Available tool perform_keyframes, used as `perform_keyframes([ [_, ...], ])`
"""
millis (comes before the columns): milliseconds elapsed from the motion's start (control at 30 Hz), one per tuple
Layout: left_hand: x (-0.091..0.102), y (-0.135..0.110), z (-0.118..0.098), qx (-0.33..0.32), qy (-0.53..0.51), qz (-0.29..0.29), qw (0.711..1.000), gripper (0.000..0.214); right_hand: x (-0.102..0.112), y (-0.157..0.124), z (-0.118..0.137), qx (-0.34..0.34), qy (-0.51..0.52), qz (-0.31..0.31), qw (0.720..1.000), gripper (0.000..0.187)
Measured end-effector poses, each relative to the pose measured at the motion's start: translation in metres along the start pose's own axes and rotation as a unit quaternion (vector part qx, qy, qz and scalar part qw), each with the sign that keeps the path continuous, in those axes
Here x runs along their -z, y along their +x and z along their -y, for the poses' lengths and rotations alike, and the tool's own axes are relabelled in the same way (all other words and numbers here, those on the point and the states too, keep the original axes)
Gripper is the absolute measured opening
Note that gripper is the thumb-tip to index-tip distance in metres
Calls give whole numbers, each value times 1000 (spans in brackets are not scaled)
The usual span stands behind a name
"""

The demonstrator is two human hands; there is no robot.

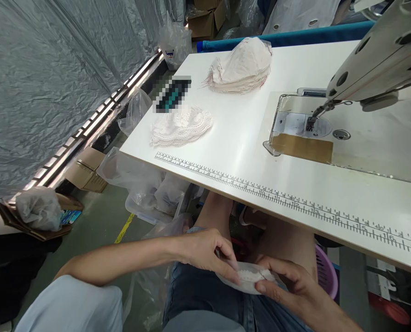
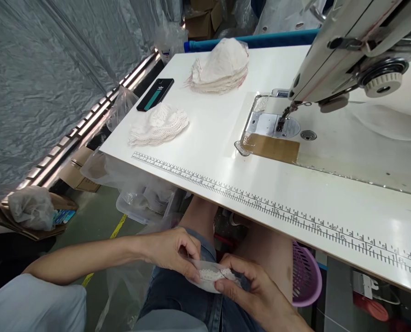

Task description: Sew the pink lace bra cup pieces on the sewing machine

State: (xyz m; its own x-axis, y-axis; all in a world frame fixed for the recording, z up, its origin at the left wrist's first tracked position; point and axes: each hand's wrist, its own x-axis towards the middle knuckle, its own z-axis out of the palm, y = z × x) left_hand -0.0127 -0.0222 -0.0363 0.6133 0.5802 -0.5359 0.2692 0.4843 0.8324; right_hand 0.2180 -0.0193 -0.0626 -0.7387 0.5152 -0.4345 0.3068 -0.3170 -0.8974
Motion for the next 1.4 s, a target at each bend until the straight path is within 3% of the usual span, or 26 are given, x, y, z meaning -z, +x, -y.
perform_keyframes([
  [133,3,-2,-4,-17,20,1,1000,17,-2,1,4,2,-13,0,1000,25],
  [367,-2,2,-10,-24,104,-8,994,30,-11,4,18,15,-72,-21,997,33],
  [567,-6,2,-4,-18,91,-35,995,29,-11,-1,9,14,-142,-66,988,26],
  [933,-6,3,-10,-9,80,-17,997,33,-11,0,9,28,-157,-56,986,25],
  [1100,-13,10,-4,10,43,-59,997,31,-12,-3,10,23,-198,-86,976,27],
  [1400,-14,12,-4,22,0,-88,996,29,-5,-5,7,51,-160,-101,981,17],
])
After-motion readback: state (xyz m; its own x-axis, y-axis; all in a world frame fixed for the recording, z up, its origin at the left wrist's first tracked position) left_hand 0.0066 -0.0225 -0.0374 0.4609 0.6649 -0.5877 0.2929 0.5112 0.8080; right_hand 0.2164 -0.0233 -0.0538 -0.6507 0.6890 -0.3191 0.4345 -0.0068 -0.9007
